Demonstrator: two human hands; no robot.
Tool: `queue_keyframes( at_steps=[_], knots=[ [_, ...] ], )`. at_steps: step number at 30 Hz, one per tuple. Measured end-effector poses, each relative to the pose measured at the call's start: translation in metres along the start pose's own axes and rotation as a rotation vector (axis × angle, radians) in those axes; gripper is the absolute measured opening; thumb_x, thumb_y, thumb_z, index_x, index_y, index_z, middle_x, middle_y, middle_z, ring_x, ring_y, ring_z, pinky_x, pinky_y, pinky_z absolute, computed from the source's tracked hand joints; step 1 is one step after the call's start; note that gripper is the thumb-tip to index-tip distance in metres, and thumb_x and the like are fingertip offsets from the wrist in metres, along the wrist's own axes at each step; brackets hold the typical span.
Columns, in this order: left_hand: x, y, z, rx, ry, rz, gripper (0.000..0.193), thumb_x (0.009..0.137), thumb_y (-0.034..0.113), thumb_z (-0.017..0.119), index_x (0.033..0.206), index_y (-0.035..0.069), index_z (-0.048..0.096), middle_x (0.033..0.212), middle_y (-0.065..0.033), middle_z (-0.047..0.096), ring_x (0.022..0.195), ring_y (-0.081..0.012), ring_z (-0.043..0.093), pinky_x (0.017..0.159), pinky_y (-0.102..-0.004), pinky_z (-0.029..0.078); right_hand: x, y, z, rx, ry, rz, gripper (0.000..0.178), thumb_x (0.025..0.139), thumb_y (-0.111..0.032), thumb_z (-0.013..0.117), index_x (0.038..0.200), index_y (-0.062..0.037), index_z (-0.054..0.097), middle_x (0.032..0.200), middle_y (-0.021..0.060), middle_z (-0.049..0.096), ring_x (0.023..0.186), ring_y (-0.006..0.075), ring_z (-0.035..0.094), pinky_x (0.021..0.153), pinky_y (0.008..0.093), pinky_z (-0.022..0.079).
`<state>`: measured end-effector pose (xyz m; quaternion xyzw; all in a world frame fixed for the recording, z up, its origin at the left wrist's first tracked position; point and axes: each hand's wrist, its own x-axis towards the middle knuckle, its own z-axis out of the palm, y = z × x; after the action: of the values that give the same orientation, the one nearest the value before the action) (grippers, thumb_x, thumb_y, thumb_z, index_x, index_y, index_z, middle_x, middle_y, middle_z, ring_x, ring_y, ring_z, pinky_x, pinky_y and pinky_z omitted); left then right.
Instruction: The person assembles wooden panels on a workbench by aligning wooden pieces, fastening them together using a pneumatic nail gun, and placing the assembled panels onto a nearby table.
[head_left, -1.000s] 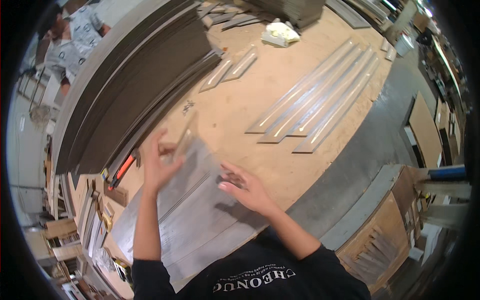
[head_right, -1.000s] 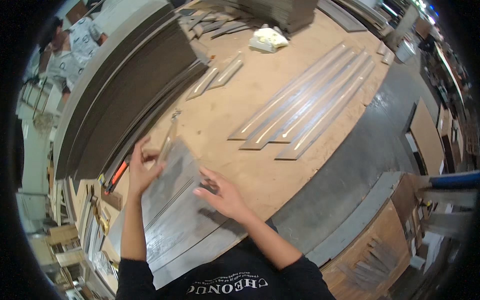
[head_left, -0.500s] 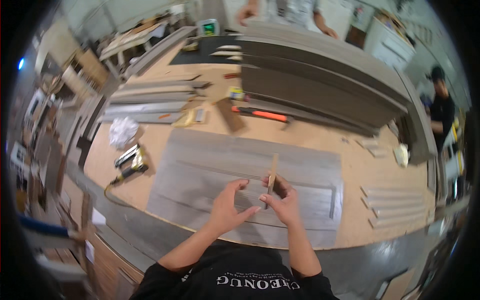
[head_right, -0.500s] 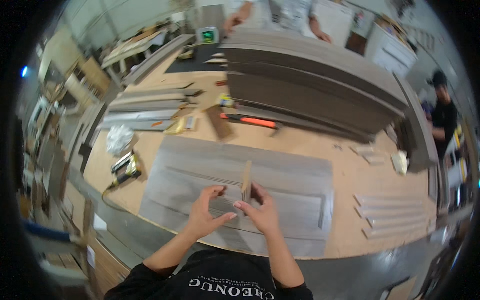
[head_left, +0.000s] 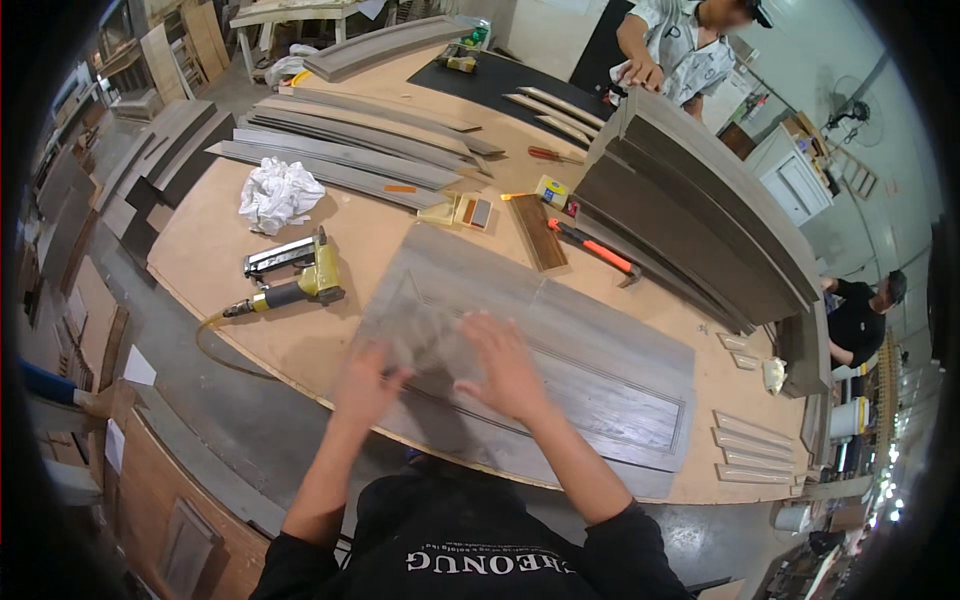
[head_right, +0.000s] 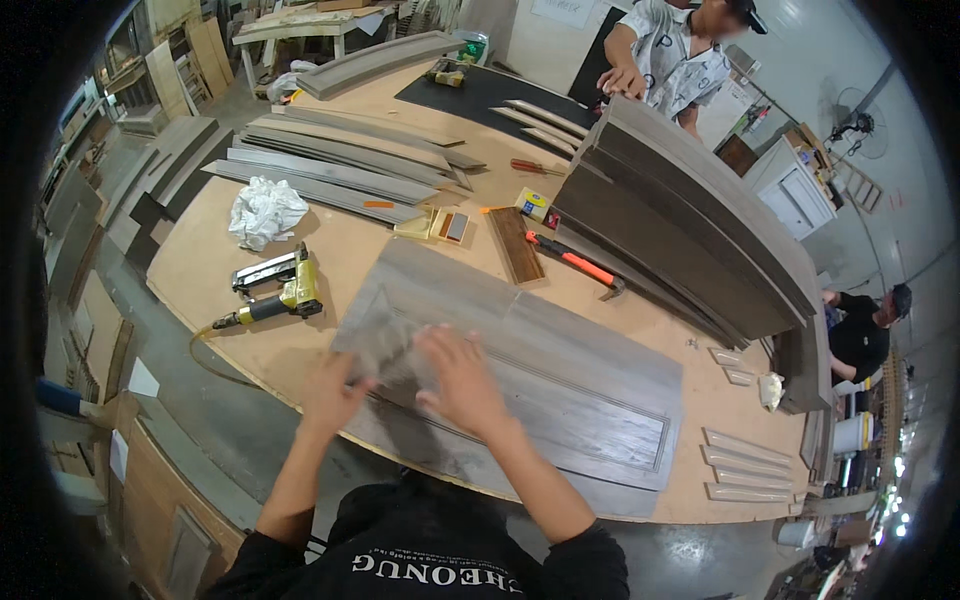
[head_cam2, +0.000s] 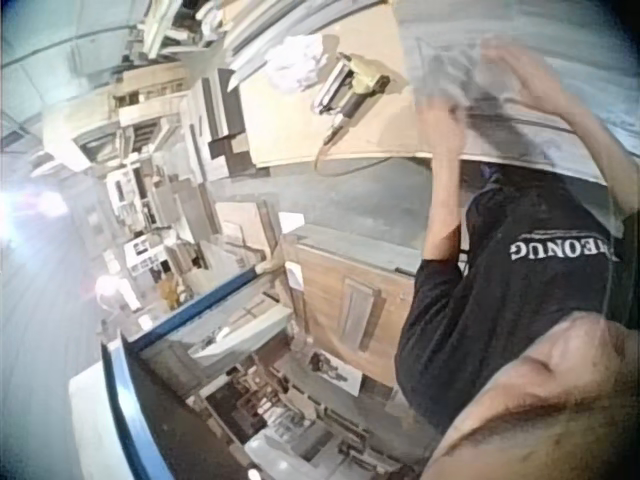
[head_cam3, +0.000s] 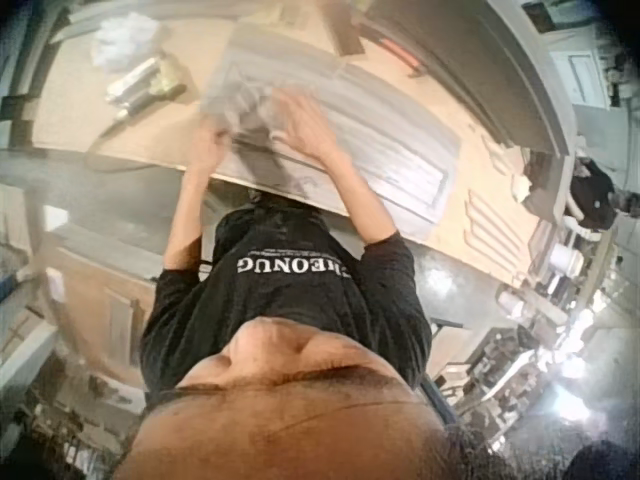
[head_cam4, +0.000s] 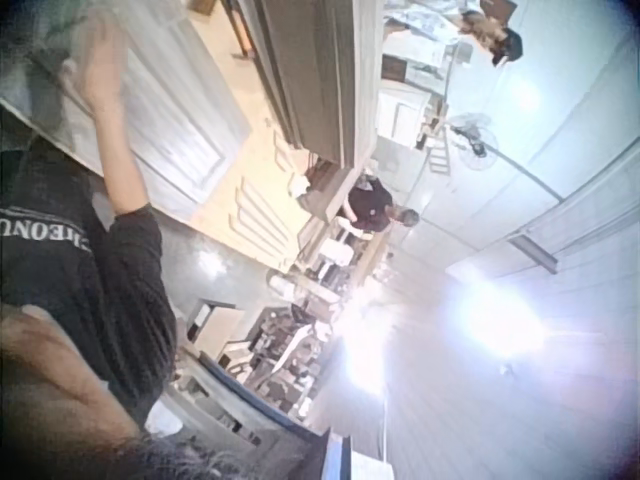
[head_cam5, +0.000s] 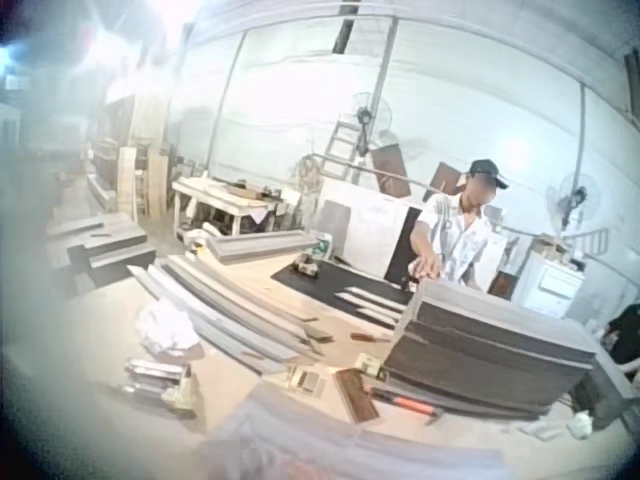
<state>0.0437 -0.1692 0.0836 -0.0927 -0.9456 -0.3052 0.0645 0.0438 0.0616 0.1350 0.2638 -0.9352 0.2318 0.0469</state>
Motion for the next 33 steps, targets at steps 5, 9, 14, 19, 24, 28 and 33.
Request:
queue_keyframes(
  at_steps=[5,9,14,19,24,28,33],
  knots=[
    [0.024,-0.047,0.017,-0.096,0.186,-0.221,0.051,0.065,0.03,0.08,0.105,0.003,0.061,0.088,-0.0149,0.063,0.084,-0.0348,0.059,0.072,-0.0436,0.047,-0.023,0.103,0.037,-0.125,0.227,0.389,0.066,0.072,-0.034,0.074,0.128,-0.012,0.048,0.124,0.0096,0.052,0.118,0.029,0.046,0.099,0.0437,0.035],
    [0.031,-0.053,0.033,-0.088,0.18,-0.159,0.052,0.062,0.032,0.082,0.1,0.002,0.062,0.084,-0.0133,0.064,0.082,-0.0335,0.059,0.07,-0.0417,0.047,-0.038,0.13,0.049,-0.066,0.196,0.515,0.056,0.072,-0.036,0.074,0.12,-0.0125,0.056,0.116,0.0086,0.055,0.111,0.0289,0.049,0.094,0.0424,0.038],
    [0.036,-0.045,0.038,-0.166,0.063,-0.301,0.052,0.062,0.033,0.081,0.1,0.002,0.062,0.092,-0.0145,0.061,0.088,-0.0344,0.057,0.076,-0.0423,0.045,-0.039,0.129,0.053,-0.048,0.307,0.481,0.042,0.072,-0.038,0.072,0.108,-0.0156,0.065,0.102,0.0069,0.057,0.102,0.0282,0.052,0.088,0.0412,0.039],
    [0.027,-0.037,0.046,-0.111,0.142,-0.291,0.048,0.066,0.034,0.079,0.102,0.007,0.063,0.097,-0.0157,0.058,0.097,-0.0368,0.052,0.085,-0.0475,0.039,-0.035,0.12,0.053,-0.137,0.319,0.508,0.042,0.072,-0.038,0.072,0.107,-0.0156,0.065,0.1,0.006,0.057,0.099,0.0268,0.052,0.086,0.0404,0.04],
    [0.009,-0.03,0.039,0.031,0.136,-0.297,0.047,0.066,0.032,0.078,0.102,0.005,0.063,0.094,-0.015,0.058,0.094,-0.0355,0.053,0.083,-0.0461,0.04,-0.04,0.113,0.056,-0.132,0.305,0.509,0.042,0.071,-0.037,0.073,0.107,-0.016,0.065,0.098,0.0053,0.056,0.097,0.0264,0.052,0.086,0.0399,0.04],
    [-0.008,-0.02,0.034,-0.048,0.122,-0.302,0.046,0.067,0.029,0.077,0.1,0.002,0.062,0.091,-0.015,0.058,0.085,-0.0348,0.056,0.076,-0.0415,0.044,-0.048,0.103,0.05,-0.132,0.303,0.46,0.042,0.072,-0.038,0.072,0.106,-0.0146,0.065,0.099,0.0067,0.056,0.096,0.0278,0.052,0.086,0.0406,0.04],
    [-0.036,-0.041,0.054,-0.201,0.085,-0.338,0.045,0.07,0.024,0.077,0.103,0.0,0.058,0.094,-0.0142,0.058,0.086,-0.0314,0.056,0.076,-0.0384,0.046,-0.066,0.11,0.057,-0.147,0.266,0.43,0.047,0.075,-0.039,0.068,0.109,-0.0068,0.061,0.11,0.0146,0.058,0.104,0.0328,0.053,0.088,0.0457,0.041]
  ],
)
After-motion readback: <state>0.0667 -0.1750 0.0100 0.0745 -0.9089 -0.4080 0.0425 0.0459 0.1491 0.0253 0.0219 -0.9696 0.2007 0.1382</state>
